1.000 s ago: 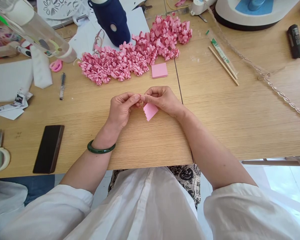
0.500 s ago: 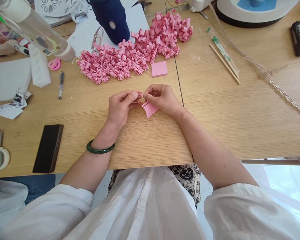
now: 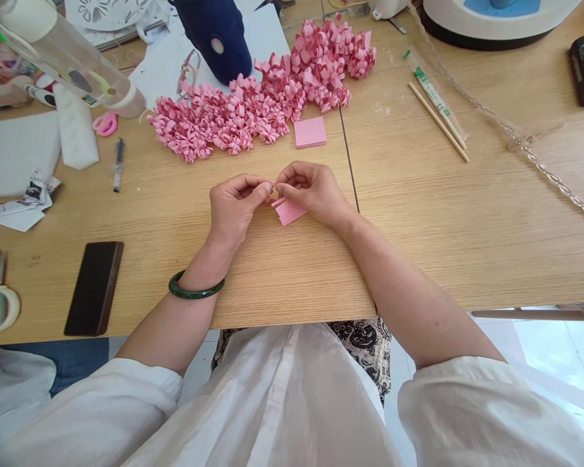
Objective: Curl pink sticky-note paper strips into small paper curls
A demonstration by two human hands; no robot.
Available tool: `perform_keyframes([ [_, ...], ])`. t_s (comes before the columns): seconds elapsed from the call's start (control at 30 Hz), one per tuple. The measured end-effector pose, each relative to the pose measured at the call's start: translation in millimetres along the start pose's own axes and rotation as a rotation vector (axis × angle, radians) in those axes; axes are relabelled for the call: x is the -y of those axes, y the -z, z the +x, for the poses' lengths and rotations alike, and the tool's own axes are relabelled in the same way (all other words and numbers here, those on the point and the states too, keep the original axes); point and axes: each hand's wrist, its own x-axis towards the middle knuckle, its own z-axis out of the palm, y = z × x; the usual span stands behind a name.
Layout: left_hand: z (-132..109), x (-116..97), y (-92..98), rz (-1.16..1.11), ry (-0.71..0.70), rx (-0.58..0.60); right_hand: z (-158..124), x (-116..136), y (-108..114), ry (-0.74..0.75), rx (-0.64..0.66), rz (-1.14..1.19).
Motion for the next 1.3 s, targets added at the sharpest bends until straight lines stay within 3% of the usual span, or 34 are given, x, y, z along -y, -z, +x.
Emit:
perform_keyframes([
  [0.33,-11,-16,-3.9,0.339,-0.276,-0.101,-3,-5,-5,0.119,-0.076,-0.069],
  [0.5,-13,-16,-6.3,0.390,-0.336,-0.066,-3,-3,-6,0.115,-0.129,-0.075],
  [0.83,-15,-16,-6.0,0.171,-0.228,0.037,-1,-3,-3,0.114,-0.157,-0.078],
  [1.0,-10,-8,-6.3,-0.020,-0.099,-0.003,-2,-1,-2,0.129,-0.138,-0.110],
  [1.13,-9,-6,-5.3,0.017,-0.127,0.024,-3,0,-2,0.125,-0.099,-0.140],
  [1.3,-12,-9,-5.7,0.138,-0.156,0.040,-1,-5,0,0.145,-0.149,-0.288],
])
